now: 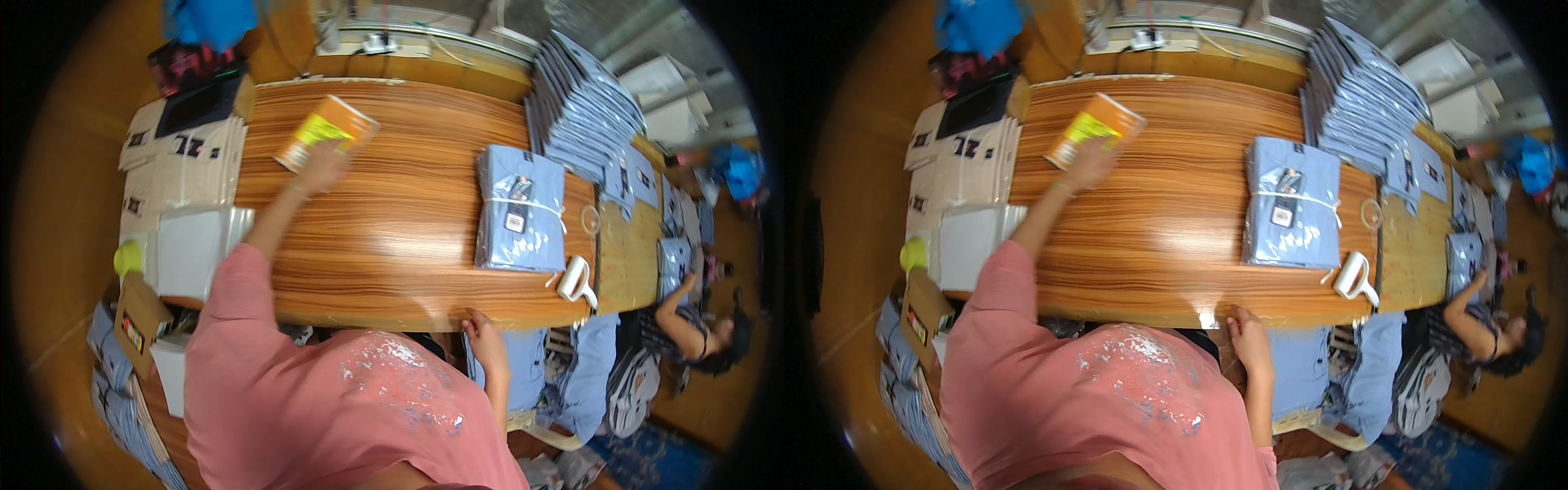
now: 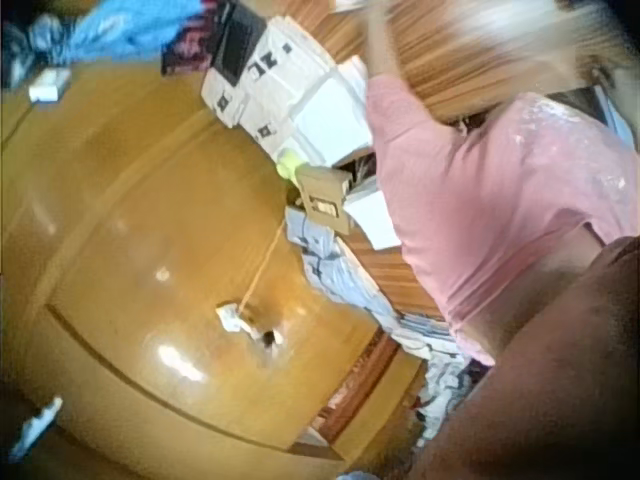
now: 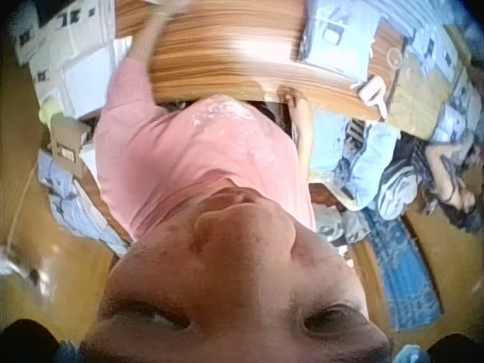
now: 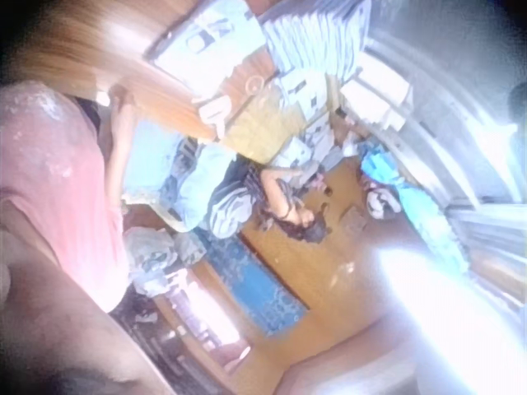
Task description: The person places a folded shirt into a plastic bag, seals the bag, ties a white ribbon around the packaged shirt with a bow, and records details in a notebook.
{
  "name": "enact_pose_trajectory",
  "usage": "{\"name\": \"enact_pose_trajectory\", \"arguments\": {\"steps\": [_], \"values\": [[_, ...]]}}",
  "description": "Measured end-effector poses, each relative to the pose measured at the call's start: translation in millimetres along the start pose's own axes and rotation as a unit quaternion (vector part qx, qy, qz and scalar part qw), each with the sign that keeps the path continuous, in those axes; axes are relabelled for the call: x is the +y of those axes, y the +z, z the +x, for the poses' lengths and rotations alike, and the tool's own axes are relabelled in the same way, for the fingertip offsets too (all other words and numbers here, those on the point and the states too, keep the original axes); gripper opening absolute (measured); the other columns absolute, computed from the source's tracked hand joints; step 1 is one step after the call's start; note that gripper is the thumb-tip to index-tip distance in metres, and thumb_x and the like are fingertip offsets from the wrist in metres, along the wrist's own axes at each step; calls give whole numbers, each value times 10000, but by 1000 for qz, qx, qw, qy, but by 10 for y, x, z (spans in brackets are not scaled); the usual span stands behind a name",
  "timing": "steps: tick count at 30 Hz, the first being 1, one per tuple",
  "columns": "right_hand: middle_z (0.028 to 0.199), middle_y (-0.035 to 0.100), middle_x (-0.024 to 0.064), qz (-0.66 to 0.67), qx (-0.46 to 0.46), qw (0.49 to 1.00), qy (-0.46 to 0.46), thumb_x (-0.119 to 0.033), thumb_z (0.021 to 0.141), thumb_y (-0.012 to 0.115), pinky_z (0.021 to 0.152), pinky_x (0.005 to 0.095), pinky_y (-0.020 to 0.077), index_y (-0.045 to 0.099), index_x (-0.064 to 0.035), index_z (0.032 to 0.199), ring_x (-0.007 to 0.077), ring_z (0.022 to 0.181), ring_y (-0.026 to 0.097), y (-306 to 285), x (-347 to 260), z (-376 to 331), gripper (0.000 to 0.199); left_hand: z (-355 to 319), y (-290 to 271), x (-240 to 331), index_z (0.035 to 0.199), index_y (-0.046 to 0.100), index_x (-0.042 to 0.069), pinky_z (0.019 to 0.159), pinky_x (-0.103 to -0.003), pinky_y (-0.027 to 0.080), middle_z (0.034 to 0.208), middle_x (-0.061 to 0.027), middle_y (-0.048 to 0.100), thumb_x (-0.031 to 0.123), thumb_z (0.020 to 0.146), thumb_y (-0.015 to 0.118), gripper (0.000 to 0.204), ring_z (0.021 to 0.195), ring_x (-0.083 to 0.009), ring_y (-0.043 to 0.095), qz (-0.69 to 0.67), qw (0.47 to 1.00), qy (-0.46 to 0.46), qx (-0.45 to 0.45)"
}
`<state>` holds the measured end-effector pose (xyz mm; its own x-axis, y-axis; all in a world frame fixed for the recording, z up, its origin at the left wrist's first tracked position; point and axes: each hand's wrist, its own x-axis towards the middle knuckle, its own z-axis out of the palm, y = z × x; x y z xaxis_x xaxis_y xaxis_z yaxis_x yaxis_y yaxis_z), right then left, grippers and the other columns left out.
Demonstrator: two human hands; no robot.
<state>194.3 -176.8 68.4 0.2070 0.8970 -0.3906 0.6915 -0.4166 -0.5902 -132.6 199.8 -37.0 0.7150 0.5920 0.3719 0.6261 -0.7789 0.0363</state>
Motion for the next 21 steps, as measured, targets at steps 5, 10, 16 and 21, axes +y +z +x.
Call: {"name": "enact_pose_trajectory", "arguments": {"steps": [5, 10, 16, 21], "values": [[970, 623, 229, -6, -59, 997, -51, -162, 858, 555, 792, 417, 464, 589, 12, 1065, 400, 903, 582, 54, 53, -5, 272, -130, -421, -1245, 1214, 542, 60, 997, -395, 372, 1247, -182, 536, -65, 849, 372, 422, 1151, -335, 497, -38, 991, -92, -84], [896, 637, 204, 75, 136, 986, -61, -166, 852, 574, 727, 394, 475, 626, 0, 1002, 362, 808, 604, -469, -175, 408, 230, -28, -214, -916, 1123, 558, 33, 942, -395, 393, 1178, -178, 566, -151, 779, 423, 412, 1103, -339, 518, -92, 957, -273, -27], [1385, 388, 157, -218, 353, 905, -98, -369, 860, 553, 1016, 568, 232, 526, -174, 1267, 340, 1303, 311, -607, 189, 1458, 452, 511, -171, -103, 1100, 533, -13, 933, -404, 383, 1141, -188, 554, -75, 786, 521, 320, 1069, -354, 510, -58, 946, -274, 161], [1457, 301, 152, -237, 346, 905, -68, -478, 855, 519, 1024, 646, 161, 466, -237, 1333, 363, 1349, 236, -299, 81, 1396, 538, 920, 309, 1679, 1310, 368, 34, 911, -375, 436, 1226, -156, 508, 423, 931, 492, 558, 1092, -255, 526, -554, 773, -291, -101]]}}
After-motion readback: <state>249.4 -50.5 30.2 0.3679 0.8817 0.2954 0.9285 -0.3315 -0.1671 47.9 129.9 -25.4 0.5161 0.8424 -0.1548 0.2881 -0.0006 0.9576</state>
